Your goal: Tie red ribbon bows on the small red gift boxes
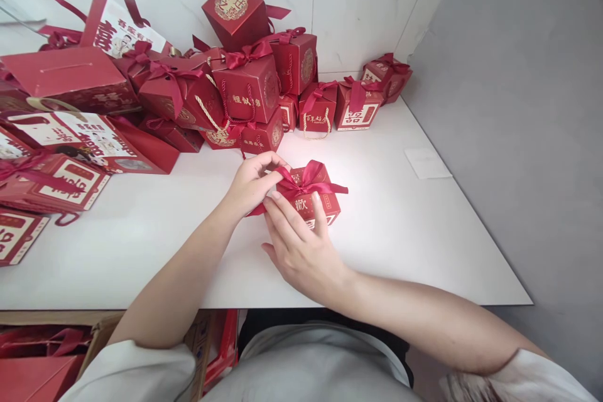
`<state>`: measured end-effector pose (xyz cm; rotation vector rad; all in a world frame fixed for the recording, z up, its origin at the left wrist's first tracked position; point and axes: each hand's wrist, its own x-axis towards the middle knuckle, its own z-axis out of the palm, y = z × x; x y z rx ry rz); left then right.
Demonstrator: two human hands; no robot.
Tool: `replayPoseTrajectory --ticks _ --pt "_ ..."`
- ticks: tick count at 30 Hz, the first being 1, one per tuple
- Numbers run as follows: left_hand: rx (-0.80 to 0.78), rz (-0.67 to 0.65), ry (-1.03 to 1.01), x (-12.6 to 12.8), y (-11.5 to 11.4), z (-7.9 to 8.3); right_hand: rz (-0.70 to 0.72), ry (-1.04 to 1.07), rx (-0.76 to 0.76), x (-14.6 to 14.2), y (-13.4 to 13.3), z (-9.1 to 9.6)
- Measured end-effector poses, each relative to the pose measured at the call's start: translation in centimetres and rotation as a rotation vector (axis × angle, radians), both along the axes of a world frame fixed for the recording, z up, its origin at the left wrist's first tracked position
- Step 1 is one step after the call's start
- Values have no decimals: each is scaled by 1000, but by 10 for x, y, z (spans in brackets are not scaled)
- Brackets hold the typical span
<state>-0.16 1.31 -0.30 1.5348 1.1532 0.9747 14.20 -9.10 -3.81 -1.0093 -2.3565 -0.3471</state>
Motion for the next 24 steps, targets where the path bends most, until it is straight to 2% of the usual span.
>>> replayPoseTrajectory --ticks 3,6,8,11,14,16,19,21,24 --pt "5 41 0 -2 2 1 251 213 -83 23 18 18" --pt "21 82 -22 -5 7 -3 399 444 -168 47 35 31" --pt "-6 97 -42 -6 9 -6 460 512 -245 56 42 34" --pt "-42 110 -25 -7 9 -5 550 495 -308 58 46 29" --pt "-51 -11 63 -16 9 4 597 442 -277 53 46 23" --pt "-78 -195 104 -28 10 13 592 410 -236 52 44 22" --pt "-75 -419 28 -47 13 24 583 353 -184 52 43 21" --pt "-32 -438 3 -52 13 28 589 316 -162 52 44 20" --pt "60 -335 164 -42 7 26 600 278 -131 51 44 17"
